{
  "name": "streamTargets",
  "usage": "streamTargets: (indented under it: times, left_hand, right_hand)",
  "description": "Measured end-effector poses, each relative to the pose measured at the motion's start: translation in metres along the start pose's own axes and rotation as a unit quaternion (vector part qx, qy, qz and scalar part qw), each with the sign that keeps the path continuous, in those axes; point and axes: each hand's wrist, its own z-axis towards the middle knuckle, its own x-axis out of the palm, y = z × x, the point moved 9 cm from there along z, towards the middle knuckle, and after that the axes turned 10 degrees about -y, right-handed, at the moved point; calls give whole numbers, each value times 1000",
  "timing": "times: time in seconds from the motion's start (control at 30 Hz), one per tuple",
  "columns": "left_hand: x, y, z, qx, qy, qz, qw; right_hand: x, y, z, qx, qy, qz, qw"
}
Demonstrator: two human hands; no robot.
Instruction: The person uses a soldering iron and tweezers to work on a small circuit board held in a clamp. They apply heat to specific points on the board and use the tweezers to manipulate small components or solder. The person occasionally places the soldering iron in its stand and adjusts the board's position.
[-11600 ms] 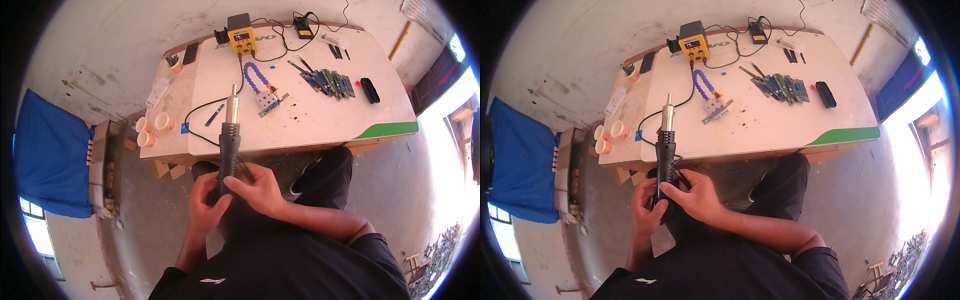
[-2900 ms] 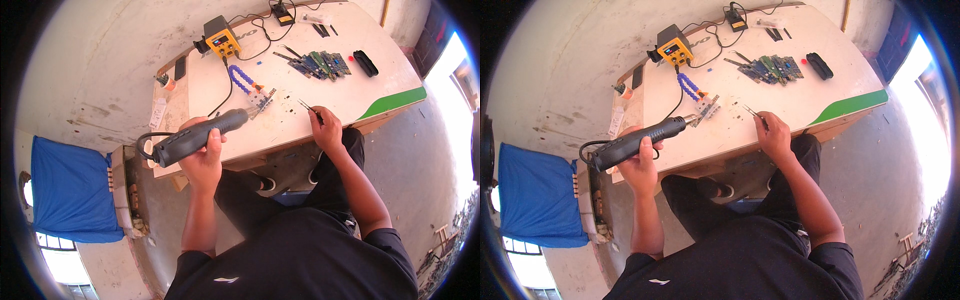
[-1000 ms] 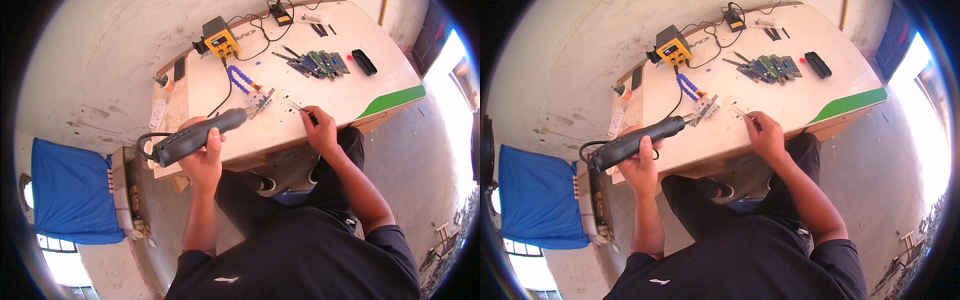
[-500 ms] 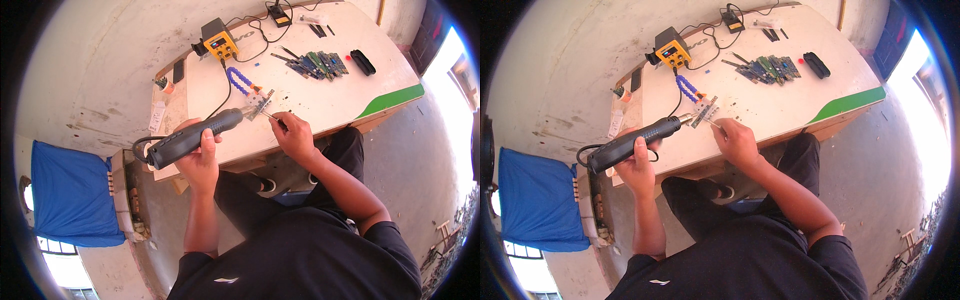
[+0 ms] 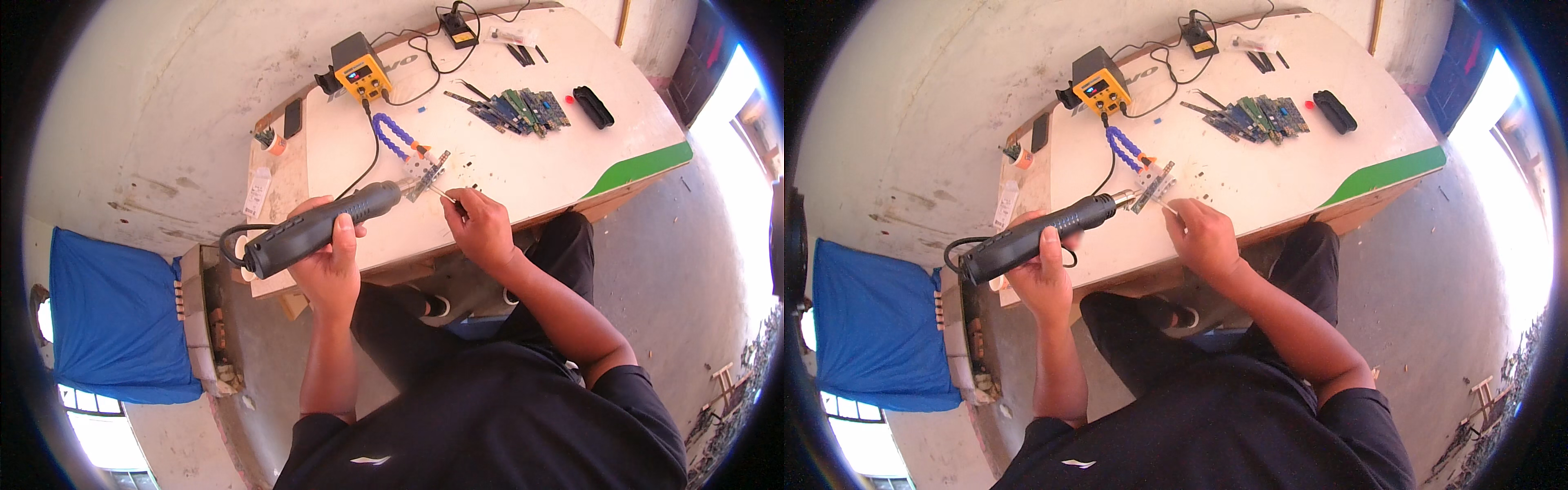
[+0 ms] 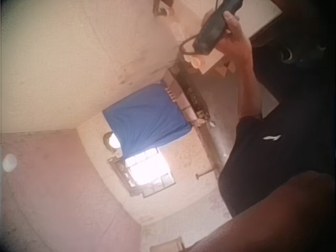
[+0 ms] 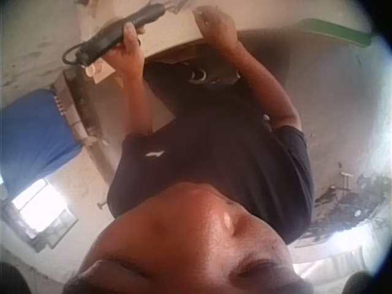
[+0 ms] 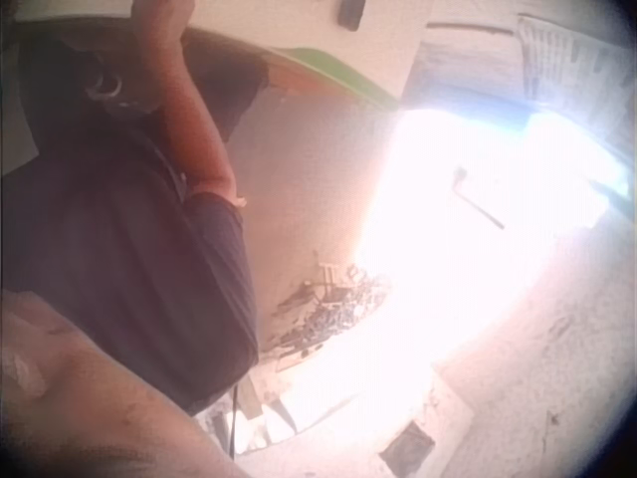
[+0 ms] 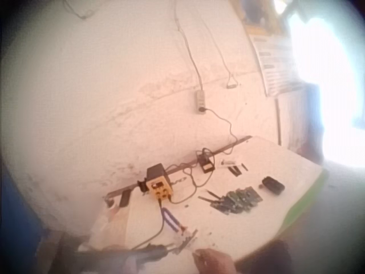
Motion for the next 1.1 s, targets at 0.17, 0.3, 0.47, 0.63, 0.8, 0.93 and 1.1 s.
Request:
streamTargets:
  times: [0.17,0.3,0.47,0.63,0.8,0.93,1.1]
  left_hand:
    - [1,1,1,-5,1,0,1000]
    - [2,2,0,-2,5,-1,1000]
    - [4,6,-1,-14,7,-15,1000]
    - [3,13,-1,-22,21,-20,999]
    - [2,16,0,-28,17,-17,999]
    - [5,9,0,-7,16,9,1000]
    - [5,9,0,-6,17,5,1000]
  right_hand:
    - [0,2,0,-5,2,-8,1000]
    - [-1,1,-1,-6,-4,-7,1000]
    - [-1,2,-1,6,11,-8,1000]
    - [0,4,0,-2,16,-10,1000]
    - [-1,8,2,-11,17,-9,1000]
    - [0,8,2,-16,21,-12,1000]
    - [0,9,2,-23,21,-18,999]
